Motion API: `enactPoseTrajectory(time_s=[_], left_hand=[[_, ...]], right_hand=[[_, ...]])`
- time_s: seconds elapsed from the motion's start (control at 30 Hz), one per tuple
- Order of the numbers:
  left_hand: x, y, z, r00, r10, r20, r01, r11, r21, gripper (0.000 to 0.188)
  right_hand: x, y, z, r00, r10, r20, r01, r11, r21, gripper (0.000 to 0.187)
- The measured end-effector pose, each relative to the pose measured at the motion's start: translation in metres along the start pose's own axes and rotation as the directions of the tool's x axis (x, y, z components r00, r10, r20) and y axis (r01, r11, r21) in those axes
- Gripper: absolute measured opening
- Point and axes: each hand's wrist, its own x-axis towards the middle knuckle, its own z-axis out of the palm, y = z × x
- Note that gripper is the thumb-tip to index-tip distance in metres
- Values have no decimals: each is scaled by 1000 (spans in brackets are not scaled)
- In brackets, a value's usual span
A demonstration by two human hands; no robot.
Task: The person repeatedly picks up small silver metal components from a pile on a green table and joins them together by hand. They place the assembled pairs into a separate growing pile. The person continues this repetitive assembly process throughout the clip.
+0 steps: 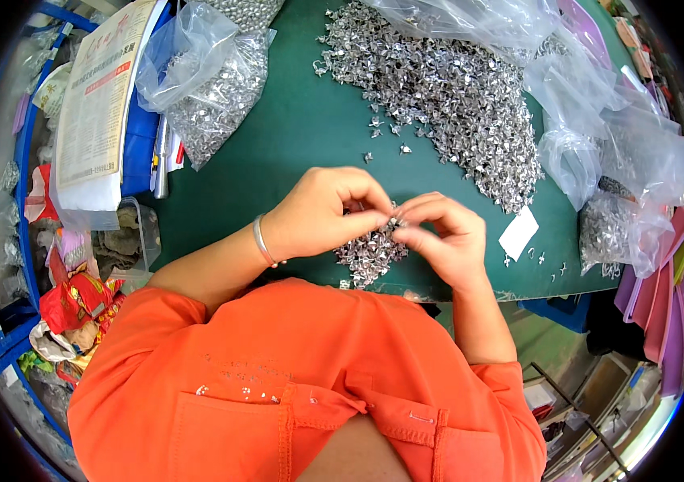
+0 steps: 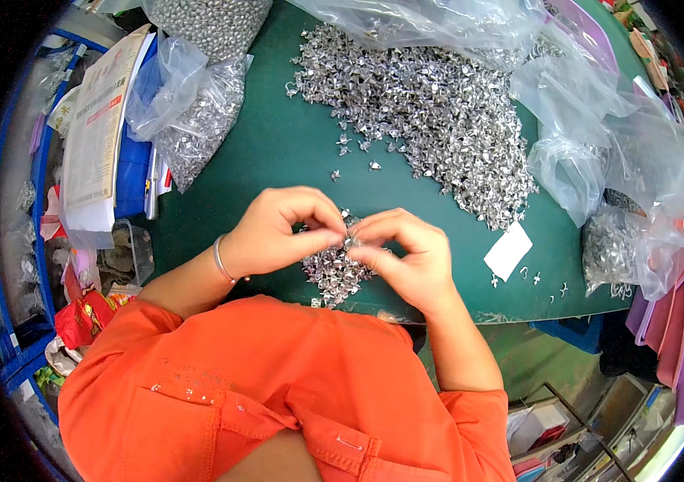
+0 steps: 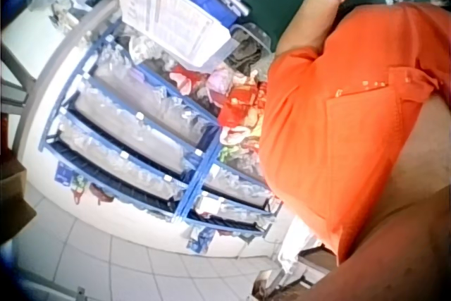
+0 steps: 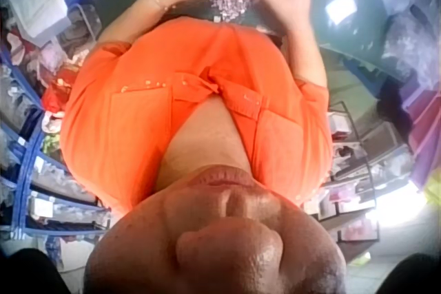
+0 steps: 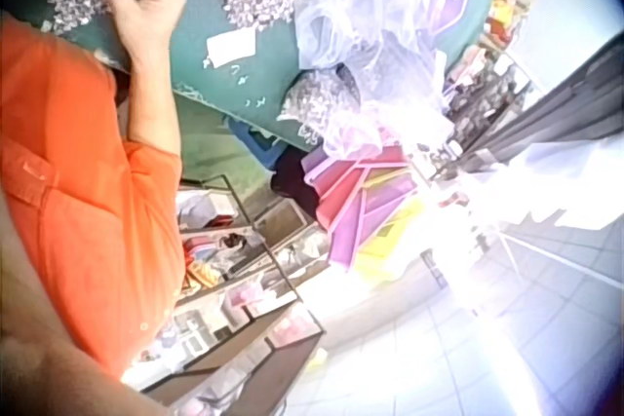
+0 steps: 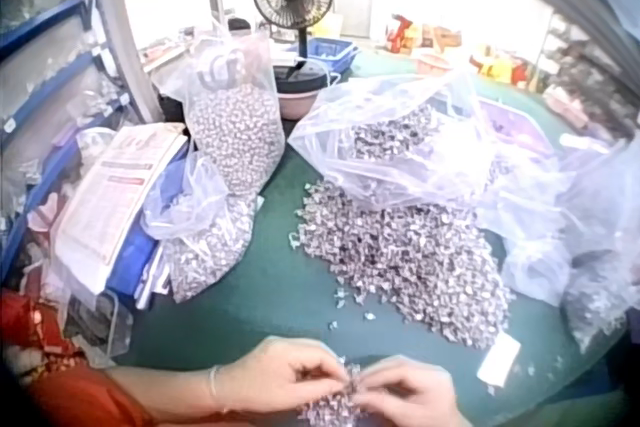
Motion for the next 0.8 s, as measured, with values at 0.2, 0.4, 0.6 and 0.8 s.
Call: enactPoseTrajectory(time_s=[0.2,0.4,0.6,0.8], left_hand=[[15,-21,-15,947,212,-239,-102,910,403,8],[39,-43,-10,909,360,-212,-162,772,615,10],[31,-31,-11,955,-249,-160,185,925,-333,9],[22,-26,-11,941,-336,-29,215,664,-716,19]], right_hand=[[40,-3,-4,982,-188,-10,134,735,-665,9],[64,23,5,971,-236,-26,107,532,-840,8],[54,18,2,992,-96,-88,13,748,-663,14],[44,4,-5,948,307,-88,-291,943,165,11]])
